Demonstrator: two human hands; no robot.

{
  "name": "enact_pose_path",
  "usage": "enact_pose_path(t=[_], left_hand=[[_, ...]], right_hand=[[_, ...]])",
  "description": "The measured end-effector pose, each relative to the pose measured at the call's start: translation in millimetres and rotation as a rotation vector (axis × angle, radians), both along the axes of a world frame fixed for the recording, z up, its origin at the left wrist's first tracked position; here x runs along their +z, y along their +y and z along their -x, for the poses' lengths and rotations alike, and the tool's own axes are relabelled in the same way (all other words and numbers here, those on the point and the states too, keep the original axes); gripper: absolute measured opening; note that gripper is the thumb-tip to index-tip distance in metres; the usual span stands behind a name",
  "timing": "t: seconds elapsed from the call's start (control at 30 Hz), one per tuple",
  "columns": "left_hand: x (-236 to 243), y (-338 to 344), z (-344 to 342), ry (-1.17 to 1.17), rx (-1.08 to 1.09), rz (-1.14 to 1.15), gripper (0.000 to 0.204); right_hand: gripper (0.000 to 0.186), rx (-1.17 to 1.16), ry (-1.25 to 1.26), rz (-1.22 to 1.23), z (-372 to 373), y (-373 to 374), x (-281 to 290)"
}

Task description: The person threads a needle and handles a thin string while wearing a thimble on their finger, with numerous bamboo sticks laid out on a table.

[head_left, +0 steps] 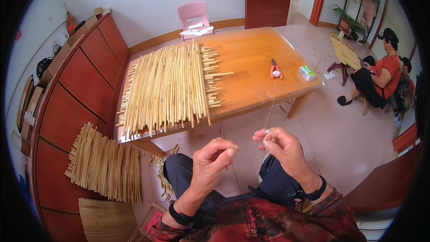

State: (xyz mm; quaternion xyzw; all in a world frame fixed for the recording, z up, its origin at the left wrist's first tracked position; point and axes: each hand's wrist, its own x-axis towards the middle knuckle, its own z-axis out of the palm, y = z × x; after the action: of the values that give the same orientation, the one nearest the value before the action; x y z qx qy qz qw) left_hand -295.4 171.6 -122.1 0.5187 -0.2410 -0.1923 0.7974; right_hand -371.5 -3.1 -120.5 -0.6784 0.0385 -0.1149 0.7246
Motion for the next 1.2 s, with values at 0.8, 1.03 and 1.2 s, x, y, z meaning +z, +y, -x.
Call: enact_pose_path(t=[0.8,1.03,1.2], left_hand=[[-4.1,-3.1,4.6,-0.044,-0.071,-0.135,0.006],[0.0,-2.6,8.3,0.084,-0.133,-0.125,0.008],[-3.3,-8.3,8.8,0.183,-0.148,-0.066,0.008]], right_hand=[[0.029,0.225,-0.145,0.057,-9.8,16.4,6.4],[0.015,0.181,-0.118,-0.020,-7.8,17.7,5.4],[0.006,0.031,-0.259,0.117,-9.1,18.8,1.6]])
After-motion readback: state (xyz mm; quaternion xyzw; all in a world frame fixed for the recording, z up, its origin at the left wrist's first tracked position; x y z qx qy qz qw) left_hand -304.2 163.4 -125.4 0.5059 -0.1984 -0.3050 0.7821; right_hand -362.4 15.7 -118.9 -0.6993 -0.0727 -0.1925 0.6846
